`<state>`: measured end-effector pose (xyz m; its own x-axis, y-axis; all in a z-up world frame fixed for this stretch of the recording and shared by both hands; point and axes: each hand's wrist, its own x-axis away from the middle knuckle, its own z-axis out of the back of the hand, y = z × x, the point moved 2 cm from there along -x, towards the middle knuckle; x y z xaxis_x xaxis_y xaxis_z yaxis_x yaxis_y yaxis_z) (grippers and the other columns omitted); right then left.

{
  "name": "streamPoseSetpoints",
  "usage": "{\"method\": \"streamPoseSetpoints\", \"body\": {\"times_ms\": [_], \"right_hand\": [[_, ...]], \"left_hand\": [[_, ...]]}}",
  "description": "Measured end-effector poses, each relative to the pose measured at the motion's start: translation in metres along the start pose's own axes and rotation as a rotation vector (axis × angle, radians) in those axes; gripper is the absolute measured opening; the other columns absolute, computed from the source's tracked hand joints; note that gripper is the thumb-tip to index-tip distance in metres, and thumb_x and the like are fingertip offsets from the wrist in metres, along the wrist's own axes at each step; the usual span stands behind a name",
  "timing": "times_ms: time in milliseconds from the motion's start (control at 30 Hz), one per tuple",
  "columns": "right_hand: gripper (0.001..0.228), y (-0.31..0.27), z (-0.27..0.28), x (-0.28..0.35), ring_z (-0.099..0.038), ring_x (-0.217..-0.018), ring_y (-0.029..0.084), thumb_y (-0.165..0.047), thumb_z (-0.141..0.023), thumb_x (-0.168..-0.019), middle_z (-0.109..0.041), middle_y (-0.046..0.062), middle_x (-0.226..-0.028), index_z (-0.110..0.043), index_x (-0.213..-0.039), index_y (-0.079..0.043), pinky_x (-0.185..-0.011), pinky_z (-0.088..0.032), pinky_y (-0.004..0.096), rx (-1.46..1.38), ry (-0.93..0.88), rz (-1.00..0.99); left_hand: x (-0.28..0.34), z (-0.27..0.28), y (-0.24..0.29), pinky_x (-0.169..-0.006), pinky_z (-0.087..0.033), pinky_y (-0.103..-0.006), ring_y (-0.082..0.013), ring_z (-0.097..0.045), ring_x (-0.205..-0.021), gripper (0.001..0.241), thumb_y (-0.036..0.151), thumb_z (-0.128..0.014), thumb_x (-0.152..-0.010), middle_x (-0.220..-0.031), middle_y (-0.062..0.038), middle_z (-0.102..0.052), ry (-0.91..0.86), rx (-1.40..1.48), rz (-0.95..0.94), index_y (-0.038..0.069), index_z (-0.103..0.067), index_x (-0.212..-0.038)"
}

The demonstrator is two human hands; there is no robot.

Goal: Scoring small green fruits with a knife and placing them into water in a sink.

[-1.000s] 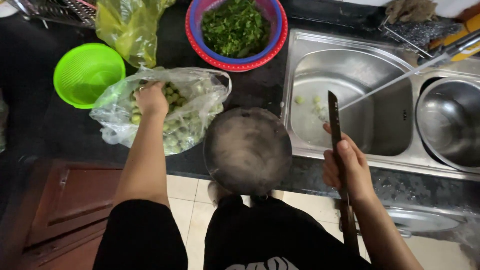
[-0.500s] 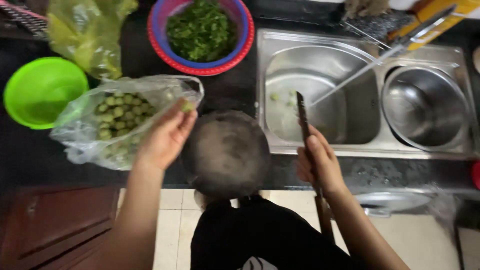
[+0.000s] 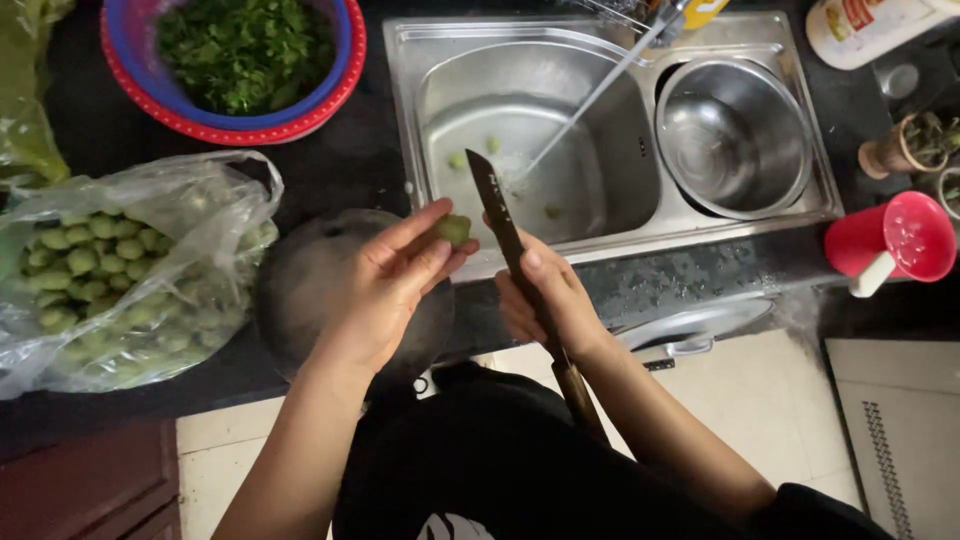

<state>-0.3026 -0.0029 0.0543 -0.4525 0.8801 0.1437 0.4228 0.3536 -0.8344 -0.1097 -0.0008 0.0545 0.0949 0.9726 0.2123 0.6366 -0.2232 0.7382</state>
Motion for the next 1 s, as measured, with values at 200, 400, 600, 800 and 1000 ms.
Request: {"method": "streamPoseSetpoints", "body": {"times_ms": [200,400,600,800,1000], "right_hand": [[0.069,-0.005,-0.009,0.01,-0.041,-0.037,0.007,-0.034,-0.059,-0.104,-0.041,0.0,-0.056,-0.035,-0.164,-0.011,-0.035,-0.039,0.022,0.115,-0.069,0.092],[0.082,-0.013,-0.013,0.014,-0.05,-0.046,0.006,-0.019,-0.07,-0.096,-0.053,0.001,-0.061,-0.03,-0.167,-0.006,-0.042,-0.041,0.019,0.357,-0.049,0.151],[0.098,-0.024,-0.019,0.019,-0.053,-0.056,0.007,-0.017,-0.082,-0.088,-0.059,0.002,-0.068,-0.027,-0.169,-0.01,-0.048,-0.042,0.02,0.437,-0.08,0.177],[0.11,-0.032,-0.022,0.018,-0.058,-0.061,0.006,-0.018,-0.087,-0.085,-0.064,0.002,-0.074,-0.019,-0.171,-0.009,-0.051,-0.045,0.018,0.395,-0.099,0.167],[0.116,-0.028,-0.022,0.019,-0.059,-0.066,0.006,-0.018,-0.089,-0.083,-0.065,0.002,-0.079,-0.016,-0.171,-0.009,-0.055,-0.048,0.018,0.379,-0.121,0.152]], "left_hand": [[-0.007,-0.009,-0.014,-0.1,-0.064,-0.0485,-0.0298,-0.076,-0.1,0.04,-0.002,-0.072,-0.094,-0.111,-0.021,-0.076,0.076,-0.025,0.014,-0.004,-0.068,-0.134],[-0.005,-0.026,-0.003,-0.074,-0.055,-0.0376,-0.0203,-0.063,-0.071,0.02,0.007,-0.073,-0.097,-0.091,-0.016,-0.074,0.046,-0.068,0.077,0.0,-0.074,-0.116],[-0.006,-0.006,-0.016,-0.102,-0.059,-0.0475,-0.0256,-0.073,-0.11,0.046,0.007,-0.069,-0.097,-0.125,-0.014,-0.073,-0.152,0.131,0.097,0.005,-0.063,-0.142],[-0.006,-0.018,-0.006,-0.123,-0.039,-0.0556,-0.0352,-0.059,-0.136,0.054,0.001,-0.065,-0.097,-0.148,-0.023,-0.059,-0.264,0.302,0.056,-0.002,-0.052,-0.15],[-0.013,-0.012,-0.006,-0.122,-0.043,-0.0502,-0.034,-0.062,-0.134,0.052,0.004,-0.064,-0.099,-0.145,-0.024,-0.06,-0.25,0.254,0.044,-0.007,-0.052,-0.148]]}}
